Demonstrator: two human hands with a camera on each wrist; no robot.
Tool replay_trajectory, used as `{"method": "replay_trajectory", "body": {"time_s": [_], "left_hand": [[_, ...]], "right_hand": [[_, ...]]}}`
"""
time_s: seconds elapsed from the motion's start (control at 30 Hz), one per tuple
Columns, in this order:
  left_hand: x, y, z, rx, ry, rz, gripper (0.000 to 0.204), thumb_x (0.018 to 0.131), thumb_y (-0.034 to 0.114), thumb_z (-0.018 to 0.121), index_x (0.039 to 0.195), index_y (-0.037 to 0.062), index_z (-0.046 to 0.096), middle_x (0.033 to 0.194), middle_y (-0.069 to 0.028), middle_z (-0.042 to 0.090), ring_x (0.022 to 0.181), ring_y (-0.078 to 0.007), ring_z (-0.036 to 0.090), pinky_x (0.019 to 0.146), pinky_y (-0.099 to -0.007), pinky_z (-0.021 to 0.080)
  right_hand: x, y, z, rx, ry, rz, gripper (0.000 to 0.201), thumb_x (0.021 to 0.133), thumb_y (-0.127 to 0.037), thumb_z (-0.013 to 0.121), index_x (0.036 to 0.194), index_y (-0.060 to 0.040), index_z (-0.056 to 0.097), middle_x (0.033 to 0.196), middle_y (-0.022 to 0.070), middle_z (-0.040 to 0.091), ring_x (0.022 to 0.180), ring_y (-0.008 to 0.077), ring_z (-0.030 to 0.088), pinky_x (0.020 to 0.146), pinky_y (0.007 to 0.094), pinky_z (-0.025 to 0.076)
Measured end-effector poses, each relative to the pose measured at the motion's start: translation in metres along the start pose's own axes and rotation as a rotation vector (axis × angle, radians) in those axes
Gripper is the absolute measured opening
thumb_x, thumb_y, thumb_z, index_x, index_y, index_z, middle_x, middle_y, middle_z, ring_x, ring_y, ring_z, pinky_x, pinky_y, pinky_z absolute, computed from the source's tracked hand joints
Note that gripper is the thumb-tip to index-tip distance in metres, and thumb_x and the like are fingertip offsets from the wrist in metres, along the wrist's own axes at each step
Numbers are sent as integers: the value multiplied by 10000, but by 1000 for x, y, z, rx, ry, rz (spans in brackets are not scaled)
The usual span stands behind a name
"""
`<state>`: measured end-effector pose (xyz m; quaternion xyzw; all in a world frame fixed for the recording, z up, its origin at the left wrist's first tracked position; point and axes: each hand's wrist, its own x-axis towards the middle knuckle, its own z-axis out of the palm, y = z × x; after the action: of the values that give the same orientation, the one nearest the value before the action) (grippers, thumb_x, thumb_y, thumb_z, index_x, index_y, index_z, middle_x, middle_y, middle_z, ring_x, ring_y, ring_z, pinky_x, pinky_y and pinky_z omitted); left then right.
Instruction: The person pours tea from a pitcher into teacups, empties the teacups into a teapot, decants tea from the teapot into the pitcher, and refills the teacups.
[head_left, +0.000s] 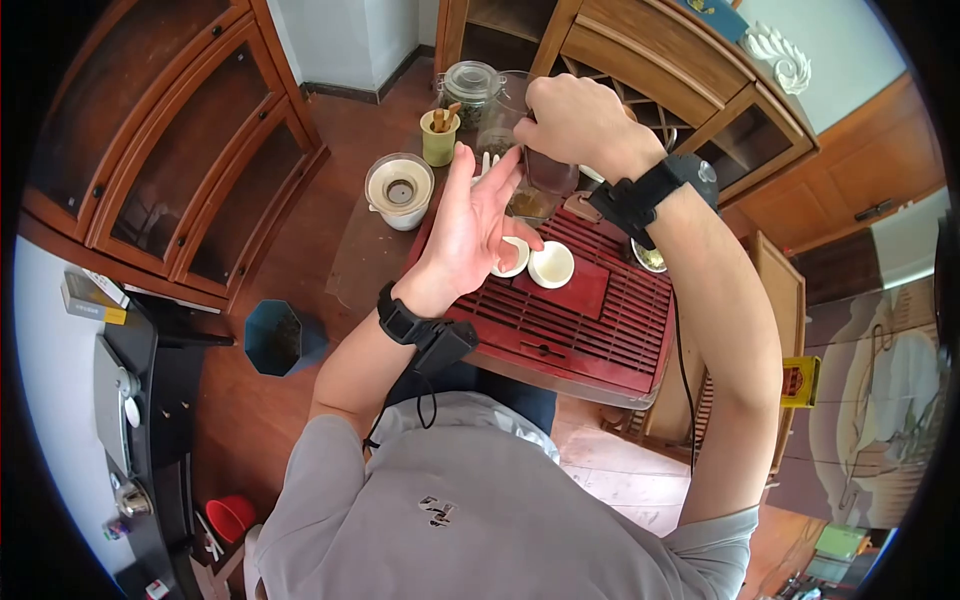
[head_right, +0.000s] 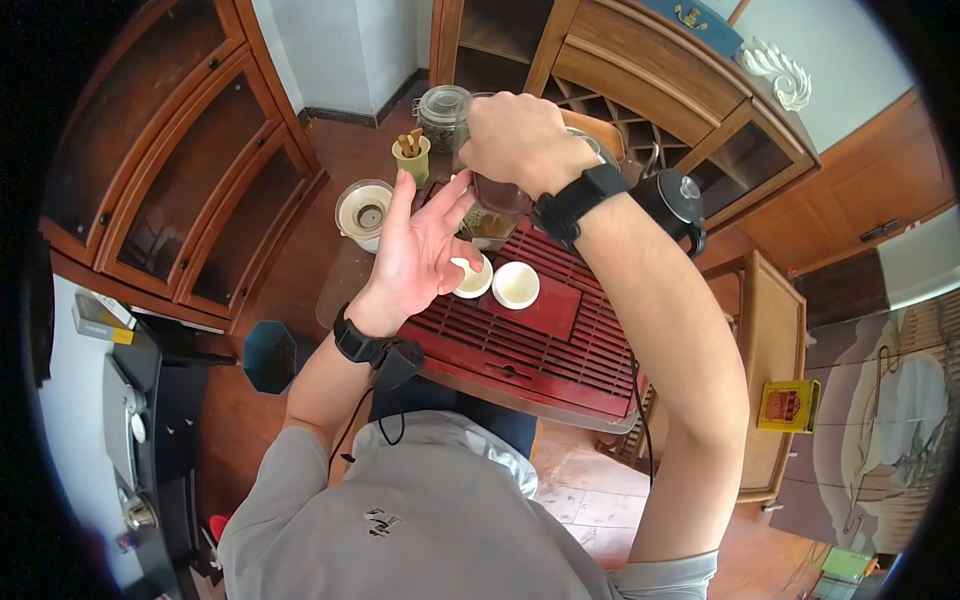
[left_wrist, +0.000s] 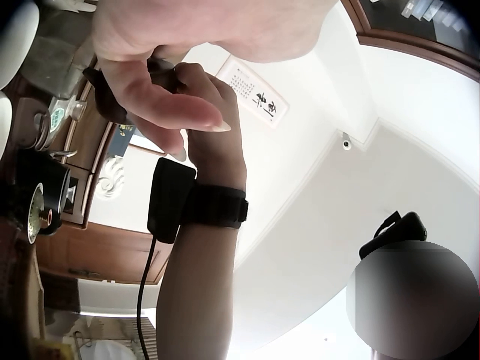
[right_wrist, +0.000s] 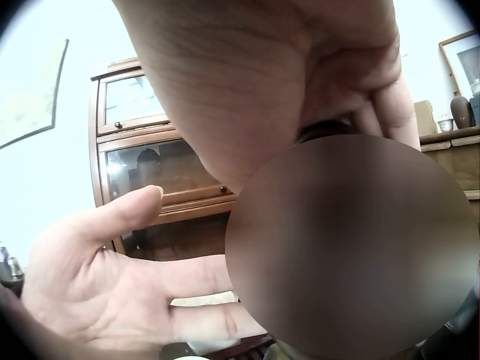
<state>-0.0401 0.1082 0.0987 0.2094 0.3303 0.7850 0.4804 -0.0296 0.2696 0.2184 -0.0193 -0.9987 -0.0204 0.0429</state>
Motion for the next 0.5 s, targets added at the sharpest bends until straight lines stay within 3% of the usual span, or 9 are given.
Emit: {"method": "replay_trajectory", "body": {"time_s": [0.1,0.17,0.5], "left_hand": [[-2,0,2,12,2,6,1044,926,836,175,1628,78,25,1699,-91,118,780,-281,706,402,-265,402],[-4,0,3,-24,35,-6,998,939,815,195,1630,100,108,1686,-98,159,755,-264,698,373,-245,397],[-5,1,-2,-27,15,-2,1004,940,815,188,1632,102,45,1702,-92,91,759,-282,688,379,-265,416]], "right_hand": [[2,-2,0,-15,-6,-29,285,791,-238,633,799,36,714,756,249,689,757,412,702,734,486,573],[4,-2,3,-23,4,-46,284,789,-237,634,791,35,713,747,250,685,749,414,700,728,488,571],[9,-6,3,-41,-13,-68,289,791,-239,635,762,44,684,775,236,687,755,407,694,711,489,568]]}}
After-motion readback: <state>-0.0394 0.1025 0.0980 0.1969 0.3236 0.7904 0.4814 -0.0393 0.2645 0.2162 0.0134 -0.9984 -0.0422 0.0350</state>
